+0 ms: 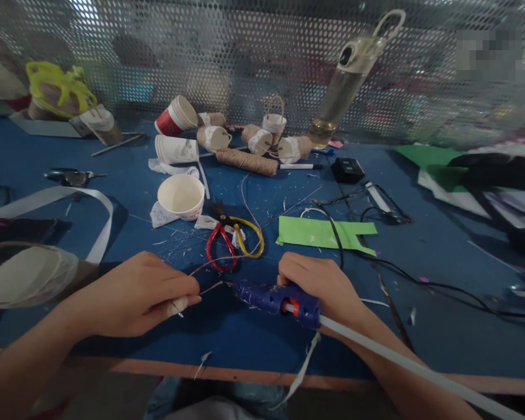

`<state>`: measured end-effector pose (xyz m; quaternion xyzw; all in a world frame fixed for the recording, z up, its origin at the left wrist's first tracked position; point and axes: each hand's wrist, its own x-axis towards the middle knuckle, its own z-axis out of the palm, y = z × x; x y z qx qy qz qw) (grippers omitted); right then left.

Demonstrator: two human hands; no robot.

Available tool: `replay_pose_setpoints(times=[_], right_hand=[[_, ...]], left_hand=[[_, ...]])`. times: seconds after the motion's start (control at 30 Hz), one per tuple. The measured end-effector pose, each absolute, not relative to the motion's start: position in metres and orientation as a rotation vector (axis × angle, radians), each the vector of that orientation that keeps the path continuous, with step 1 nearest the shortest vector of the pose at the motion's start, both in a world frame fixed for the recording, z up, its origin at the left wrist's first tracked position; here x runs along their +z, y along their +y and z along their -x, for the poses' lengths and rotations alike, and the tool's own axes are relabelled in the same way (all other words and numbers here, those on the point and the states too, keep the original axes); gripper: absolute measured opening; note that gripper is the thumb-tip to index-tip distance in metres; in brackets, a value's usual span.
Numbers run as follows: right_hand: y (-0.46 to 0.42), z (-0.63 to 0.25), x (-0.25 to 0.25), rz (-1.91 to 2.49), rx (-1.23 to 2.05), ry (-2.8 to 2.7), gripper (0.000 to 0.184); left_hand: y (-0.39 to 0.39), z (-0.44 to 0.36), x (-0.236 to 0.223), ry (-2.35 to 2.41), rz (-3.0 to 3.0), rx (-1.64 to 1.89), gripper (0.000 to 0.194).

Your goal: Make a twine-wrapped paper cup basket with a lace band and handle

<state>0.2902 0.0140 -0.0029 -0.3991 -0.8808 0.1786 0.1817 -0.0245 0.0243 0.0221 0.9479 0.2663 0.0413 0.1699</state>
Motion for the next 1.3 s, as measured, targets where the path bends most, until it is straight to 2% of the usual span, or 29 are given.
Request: replay_pose_setpoints(times=[0.17, 0.37, 0.47, 0.57, 0.7, 0.83, 0.93, 1.03, 1.17, 1.3], right_hand=[[0.016, -0.303, 0.002, 1.248, 0.42, -2.282, 0.004], [0.024, -0.32, 0.005, 1.923, 0.162, -2.098, 0.018], [0.029, -0.33, 0.0, 1.884, 0.214, -2.12, 0.025], [0.035, -0.339, -0.005, 1.806, 0.296, -2.14, 0.044], [0.038, -0.35, -0.002, 1.71, 0.53, -2.137, 0.057], [0.034, -0.349, 0.015, 1.694, 0.507, -2.075, 0.049], [0.024, -0.329, 0.031, 1.615, 0.462, -1.839, 0.032], [0.012, -0.292, 0.043, 1.474, 0.719, -1.718, 0.022], [0.004, -0.24, 0.044, 1.217, 1.273, -1.735, 0.021], [0.01, -0.208, 0.036, 1.01, 1.583, -1.504, 0.022]], left_hand=[[0.022, 0.03, 0.026, 0.796, -2.497, 0.463, 0.014], [0.021, 0.028, 0.025, 0.801, -2.427, 0.574, 0.012], [0.021, 0.027, 0.024, 0.801, -2.442, 0.609, 0.01], [0.022, 0.026, 0.023, 0.777, -2.449, 0.668, 0.009], [0.022, 0.026, 0.023, 0.774, -2.439, 0.688, 0.01], [0.022, 0.025, 0.024, 0.769, -2.423, 0.712, 0.01], [0.021, 0.025, 0.024, 0.754, -2.429, 0.784, 0.01], [0.019, 0.023, 0.025, 0.753, -2.43, 0.866, 0.011], [0.019, 0.02, 0.024, 0.777, -2.424, 0.881, 0.011], [0.02, 0.018, 0.022, 0.775, -2.387, 0.847, 0.01]])
